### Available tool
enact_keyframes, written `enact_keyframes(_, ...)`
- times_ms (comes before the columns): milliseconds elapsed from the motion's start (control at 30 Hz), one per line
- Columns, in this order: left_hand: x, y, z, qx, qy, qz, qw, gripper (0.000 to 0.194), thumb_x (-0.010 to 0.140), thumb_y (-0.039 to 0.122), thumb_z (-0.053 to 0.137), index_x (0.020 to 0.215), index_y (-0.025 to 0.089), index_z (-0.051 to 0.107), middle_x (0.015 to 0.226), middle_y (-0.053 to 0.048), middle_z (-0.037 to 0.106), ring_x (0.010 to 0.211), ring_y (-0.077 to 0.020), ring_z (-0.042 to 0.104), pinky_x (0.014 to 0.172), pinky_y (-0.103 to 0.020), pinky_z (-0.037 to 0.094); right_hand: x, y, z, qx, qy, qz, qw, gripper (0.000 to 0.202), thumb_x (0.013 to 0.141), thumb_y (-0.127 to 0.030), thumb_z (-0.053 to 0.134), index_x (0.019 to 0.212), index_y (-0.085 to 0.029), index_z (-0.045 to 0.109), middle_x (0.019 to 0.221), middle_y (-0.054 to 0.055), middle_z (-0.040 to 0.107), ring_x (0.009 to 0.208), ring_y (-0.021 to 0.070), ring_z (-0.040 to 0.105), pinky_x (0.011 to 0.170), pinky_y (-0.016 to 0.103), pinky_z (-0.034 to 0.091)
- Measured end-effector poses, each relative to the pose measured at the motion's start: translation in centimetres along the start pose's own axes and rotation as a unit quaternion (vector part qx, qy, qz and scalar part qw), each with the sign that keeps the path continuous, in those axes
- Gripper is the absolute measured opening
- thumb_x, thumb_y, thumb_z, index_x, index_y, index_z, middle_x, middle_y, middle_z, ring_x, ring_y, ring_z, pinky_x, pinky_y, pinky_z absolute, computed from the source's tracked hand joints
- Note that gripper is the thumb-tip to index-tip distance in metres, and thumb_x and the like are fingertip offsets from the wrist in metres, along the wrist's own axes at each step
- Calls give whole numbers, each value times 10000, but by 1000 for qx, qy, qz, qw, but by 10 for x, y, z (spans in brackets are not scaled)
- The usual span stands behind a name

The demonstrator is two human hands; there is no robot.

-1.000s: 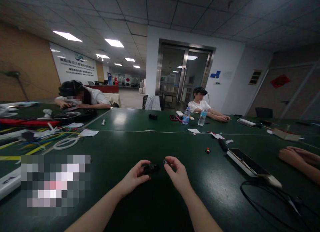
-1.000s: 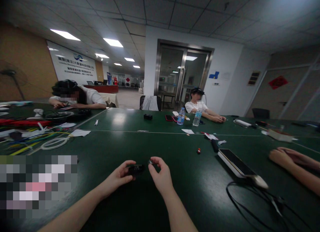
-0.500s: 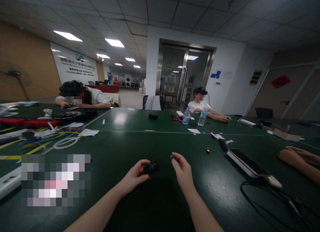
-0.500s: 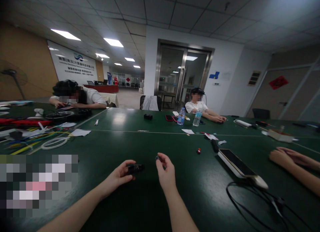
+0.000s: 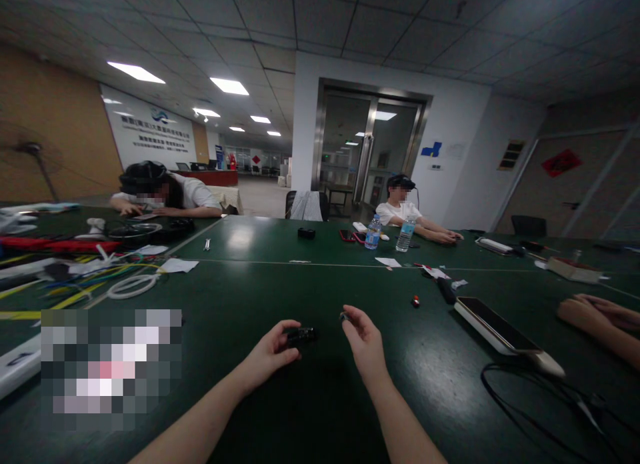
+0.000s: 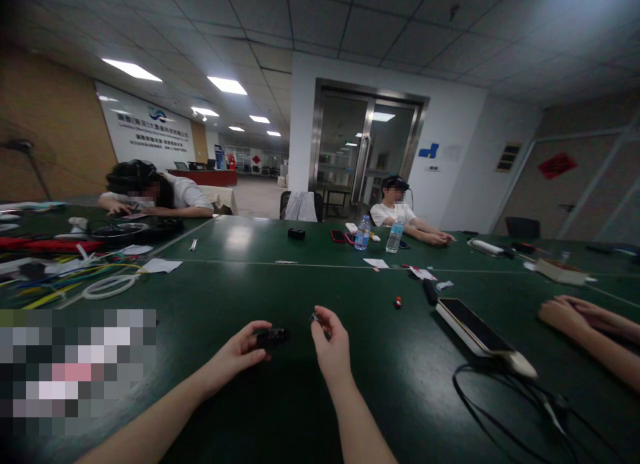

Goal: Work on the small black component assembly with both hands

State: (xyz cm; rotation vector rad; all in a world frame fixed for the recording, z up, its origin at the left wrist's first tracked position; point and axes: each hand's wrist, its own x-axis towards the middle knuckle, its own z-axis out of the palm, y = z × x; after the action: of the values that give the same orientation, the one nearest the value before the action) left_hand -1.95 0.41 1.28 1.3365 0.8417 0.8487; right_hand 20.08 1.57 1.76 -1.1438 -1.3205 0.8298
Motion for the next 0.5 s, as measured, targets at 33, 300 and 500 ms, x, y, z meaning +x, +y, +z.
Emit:
enact_keyframes(33,1,-1,0,0,4,5,1000,448,747,227,605,1143,239,394,1012,-45,615,872,-192,585,822,-366,400,0,1,0,1,1,-2,1000,336,743,-322,553,1055,-197,562,1020,67,619,959,215,577,847,379,455)
enact_keyframes(300,3,-3,2,-25,-15,-2,1000,476,714,214,647,1122,252,403,962,-32,634,795,-172,597,748,-329,410,-4,-7,7,-50,-75,3,996,280,711,-332,605,959,-204,617,927,43,651,893,204,592,868,396,432)
enact_keyframes(500,1,0,4,-28,-21,5,999,461,711,197,644,1108,233,412,938,-31,623,800,-166,588,734,-319,410,-15,-21,15,-70,-146,-40,986,198,714,-266,613,905,-219,633,936,30,630,942,203,567,885,382,414)
